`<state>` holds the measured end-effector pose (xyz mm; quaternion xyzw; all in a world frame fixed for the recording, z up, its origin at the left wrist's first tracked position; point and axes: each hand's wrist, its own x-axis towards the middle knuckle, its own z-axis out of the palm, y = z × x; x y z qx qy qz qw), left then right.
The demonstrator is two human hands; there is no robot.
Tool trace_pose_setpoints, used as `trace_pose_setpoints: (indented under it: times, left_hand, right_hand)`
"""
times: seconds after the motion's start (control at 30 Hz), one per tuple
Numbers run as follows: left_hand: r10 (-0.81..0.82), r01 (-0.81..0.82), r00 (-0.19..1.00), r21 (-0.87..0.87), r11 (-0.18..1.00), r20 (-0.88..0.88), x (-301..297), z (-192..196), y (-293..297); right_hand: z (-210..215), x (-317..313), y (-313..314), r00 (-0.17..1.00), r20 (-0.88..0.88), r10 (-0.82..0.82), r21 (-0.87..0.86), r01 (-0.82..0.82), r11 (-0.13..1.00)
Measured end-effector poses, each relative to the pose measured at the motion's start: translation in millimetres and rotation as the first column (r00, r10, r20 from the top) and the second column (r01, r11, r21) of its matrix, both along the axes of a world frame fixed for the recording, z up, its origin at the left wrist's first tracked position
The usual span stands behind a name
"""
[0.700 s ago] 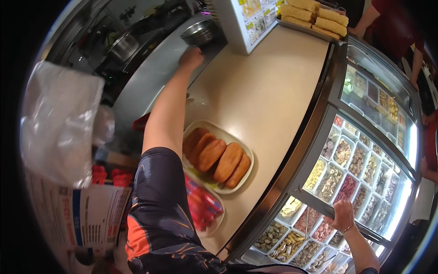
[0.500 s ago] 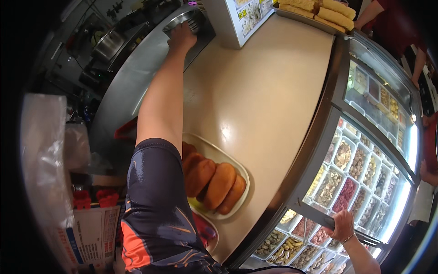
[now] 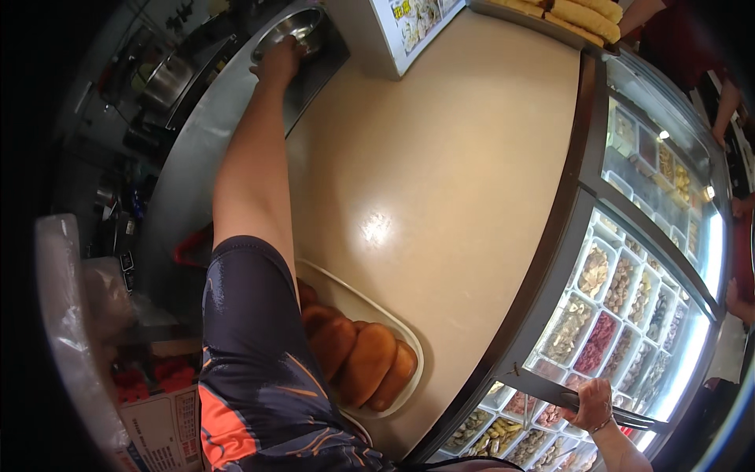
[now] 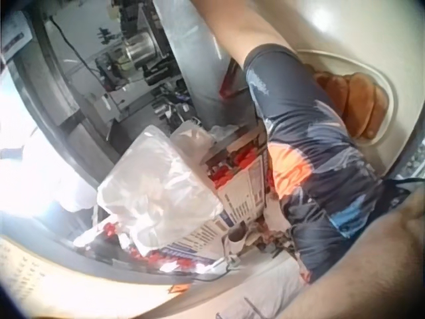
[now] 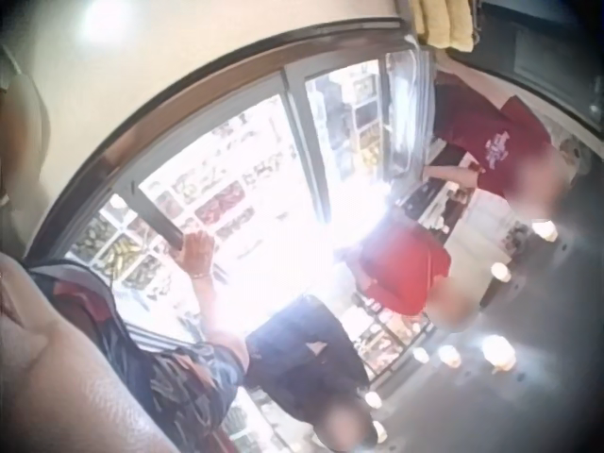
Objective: The person uses tongs to select various food items from a refrigerated display case and places them into a metal bowl. They handle items such as sausages, vegetables, and meat slices, transferring them from the display trays to the bowl held in their other hand.
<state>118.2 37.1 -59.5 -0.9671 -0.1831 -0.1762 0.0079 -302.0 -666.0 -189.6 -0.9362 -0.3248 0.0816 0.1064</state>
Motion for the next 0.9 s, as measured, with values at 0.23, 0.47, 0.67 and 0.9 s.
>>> trace_pose_setpoints:
  times: [0.23,0.47,0.67,0.9]
  left_hand:
    - [-0.286,0.282,0.953,0.047,0.958,0.101,-53,10,-11]
    - [-0.394,0.396,0.908,0.015,0.918,0.144,-153,26,-88]
    - [-0.479,0.49,0.855,-0.004,0.872,0.198,-243,33,-181]
    - [-0.643,0.68,0.731,-0.321,0.659,0.229,-283,56,-176]
  right_hand:
    - [0,3,3,0.999,0.036,0.005,0.036,-0.006,0.999]
    - [9,3,11,0.997,0.075,-0.004,0.06,0.0,0.998]
    - [13,-3,14,0.992,0.129,-0.007,0.066,-0.001,0.998]
    - [6,-3,13,0.983,0.184,0.013,0.094,-0.03,0.995]
